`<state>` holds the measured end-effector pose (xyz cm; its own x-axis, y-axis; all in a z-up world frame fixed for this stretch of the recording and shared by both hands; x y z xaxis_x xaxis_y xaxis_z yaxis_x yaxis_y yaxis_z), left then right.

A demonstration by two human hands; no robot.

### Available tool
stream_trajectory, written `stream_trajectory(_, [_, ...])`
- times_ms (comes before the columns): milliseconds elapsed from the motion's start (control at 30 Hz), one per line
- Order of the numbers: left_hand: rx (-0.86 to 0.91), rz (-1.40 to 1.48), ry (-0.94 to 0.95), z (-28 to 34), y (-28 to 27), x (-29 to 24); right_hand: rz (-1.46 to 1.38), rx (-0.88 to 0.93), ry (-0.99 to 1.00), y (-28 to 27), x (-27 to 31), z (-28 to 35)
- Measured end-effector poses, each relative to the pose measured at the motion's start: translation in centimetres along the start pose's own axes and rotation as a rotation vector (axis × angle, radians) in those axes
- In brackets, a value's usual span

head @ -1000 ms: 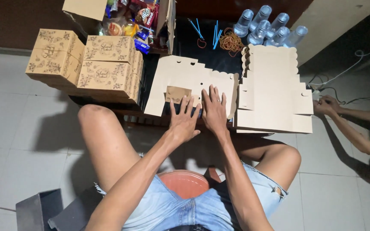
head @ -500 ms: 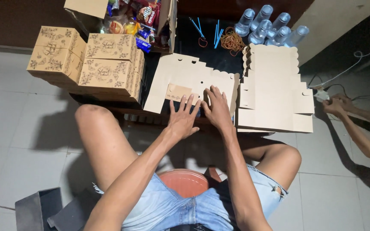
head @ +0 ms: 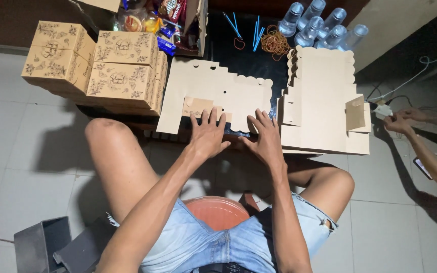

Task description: Folding a cardboard box and packing snack items into it.

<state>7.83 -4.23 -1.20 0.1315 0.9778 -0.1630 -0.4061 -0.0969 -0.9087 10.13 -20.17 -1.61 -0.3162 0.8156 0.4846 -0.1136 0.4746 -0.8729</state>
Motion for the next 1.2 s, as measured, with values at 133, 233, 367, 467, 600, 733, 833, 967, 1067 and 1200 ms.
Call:
stream_trajectory(133, [-0.135,0.020,0.059,0.3,-1.2,-0.5,0.037,-0.059,-0.007,0.9,-1.3,-0.5])
stream_trajectory(233, [-0.243,0.053,0.122,0.0,-1.1,-0.9,0.058,-0.071,-0.017,1.2,-1.7,-0.4])
stream_trajectory(367, [-0.262,0.057,0.125,-0.3,-0.3,-0.6,0.052,-0.063,-0.008,1.3,-2.0,-0.4])
stream_trajectory(467, [-0.254,0.054,0.116,-0.8,0.0,-0.1,0.034,-0.045,-0.003,1.1,-1.9,-0.7])
stream_trajectory(600, [-0.245,0.058,0.110,-1.1,0.3,-0.1,-0.023,-0.048,0.009,0.8,-1.8,-0.4])
stream_trajectory(733, [-0.240,0.060,0.104,-0.9,0.0,0.0,-0.079,-0.079,0.013,-0.6,-0.4,-0.3])
stream_trajectory(833, [-0.245,0.057,0.111,-1.1,0.0,0.0,-0.141,-0.172,-0.001,-0.6,-0.9,-1.0])
stream_trajectory(967, [-0.261,0.080,0.126,-0.4,-1.3,-0.4,-0.193,-0.292,0.025,-0.1,-1.7,-1.7])
stream_trajectory(1067, [-0.262,0.107,0.161,0.9,-2.8,-1.8,-0.162,-0.353,0.002,-0.2,-1.1,-1.7])
stream_trajectory(1200, [-0.149,0.064,0.215,1.1,-0.7,-3.8,-0.097,-0.383,-0.005,-0.2,-0.5,-1.1])
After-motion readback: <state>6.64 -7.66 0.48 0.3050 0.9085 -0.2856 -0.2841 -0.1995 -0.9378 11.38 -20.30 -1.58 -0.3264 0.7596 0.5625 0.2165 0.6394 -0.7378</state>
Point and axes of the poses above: each hand's wrist, its own z-axis away from the middle knuckle, its own y-axis out of the palm, x = y × z, the point moved 8 cm from there along -z, towards the middle knuckle
